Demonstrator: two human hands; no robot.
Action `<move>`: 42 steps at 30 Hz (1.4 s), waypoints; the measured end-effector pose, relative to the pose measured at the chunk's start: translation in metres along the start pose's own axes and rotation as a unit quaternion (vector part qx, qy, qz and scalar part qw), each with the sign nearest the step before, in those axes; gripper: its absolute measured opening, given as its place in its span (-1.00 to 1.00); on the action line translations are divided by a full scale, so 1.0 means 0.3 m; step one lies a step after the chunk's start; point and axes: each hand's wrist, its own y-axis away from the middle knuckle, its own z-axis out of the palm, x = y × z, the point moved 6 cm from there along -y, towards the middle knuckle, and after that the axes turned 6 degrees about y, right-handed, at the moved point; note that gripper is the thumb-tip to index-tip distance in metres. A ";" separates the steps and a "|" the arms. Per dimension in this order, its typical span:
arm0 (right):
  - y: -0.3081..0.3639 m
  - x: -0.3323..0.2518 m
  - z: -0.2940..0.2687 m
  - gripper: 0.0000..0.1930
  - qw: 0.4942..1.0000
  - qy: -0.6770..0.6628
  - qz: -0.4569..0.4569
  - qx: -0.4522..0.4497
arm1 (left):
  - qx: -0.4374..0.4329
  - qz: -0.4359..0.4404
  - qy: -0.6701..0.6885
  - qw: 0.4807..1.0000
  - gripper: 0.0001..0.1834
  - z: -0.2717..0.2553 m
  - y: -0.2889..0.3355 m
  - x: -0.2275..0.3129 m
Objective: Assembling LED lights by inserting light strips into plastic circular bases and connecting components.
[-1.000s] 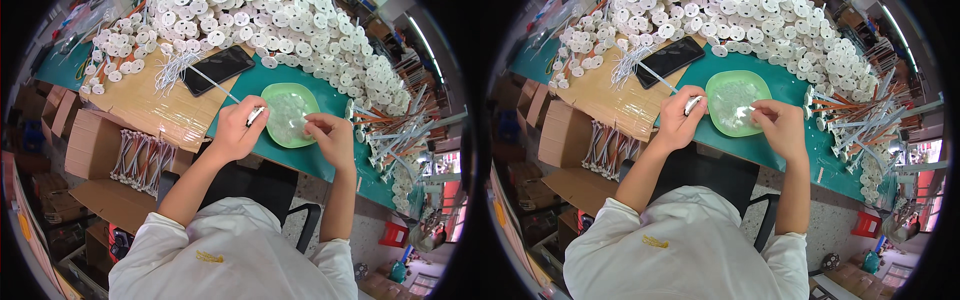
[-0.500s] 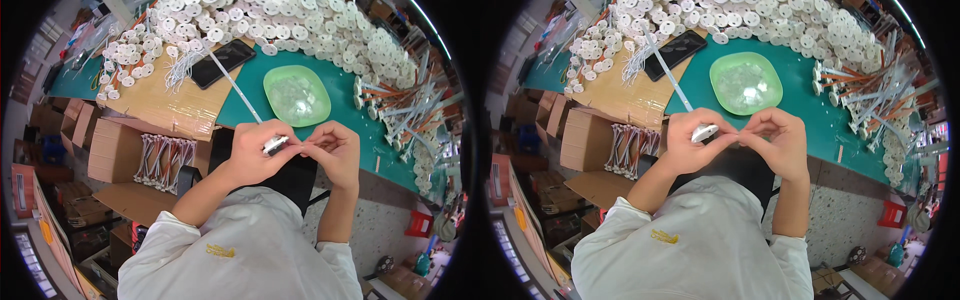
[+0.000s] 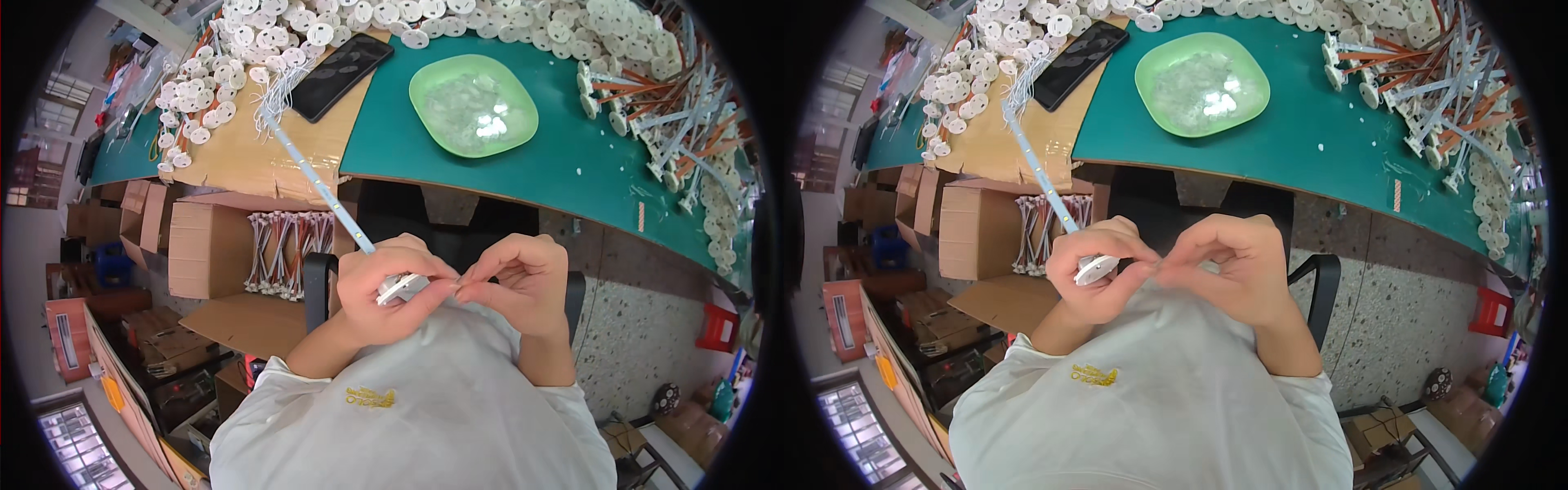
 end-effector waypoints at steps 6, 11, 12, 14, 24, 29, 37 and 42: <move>0.028 0.047 0.040 -0.85 0.997 -0.070 0.015 0.019 | 0.035 0.054 -0.033 0.997 -0.68 -0.006 0.040 0.018; 0.038 0.033 0.072 -0.90 0.995 -0.087 -0.015 0.046 | 0.104 0.061 -0.006 0.993 -0.69 -0.029 0.056 0.017; 0.045 0.029 0.074 -0.89 0.998 -0.041 -0.023 0.038 | 0.099 0.062 -0.008 0.993 -0.69 -0.029 0.056 0.018; 0.050 0.020 0.078 -0.91 0.998 0.023 -0.052 0.026 | 0.094 0.062 -0.009 0.994 -0.68 -0.024 0.054 0.018; 0.049 -0.040 0.072 -0.91 0.982 0.149 -0.114 0.021 | 0.156 -0.003 0.007 0.988 -0.67 0.004 0.071 0.011; 0.051 -0.097 0.109 -0.89 0.951 0.205 -0.217 0.080 | 0.191 0.008 0.105 0.976 -0.33 0.010 0.081 0.001; 0.064 -0.078 0.150 -0.88 0.954 0.180 -0.222 0.088 | 0.120 0.096 0.137 0.979 -0.12 0.065 0.082 -0.022; 0.072 -0.087 0.163 -0.88 0.952 0.167 -0.234 0.107 | 0.136 0.118 0.117 0.977 -0.12 0.088 0.083 -0.021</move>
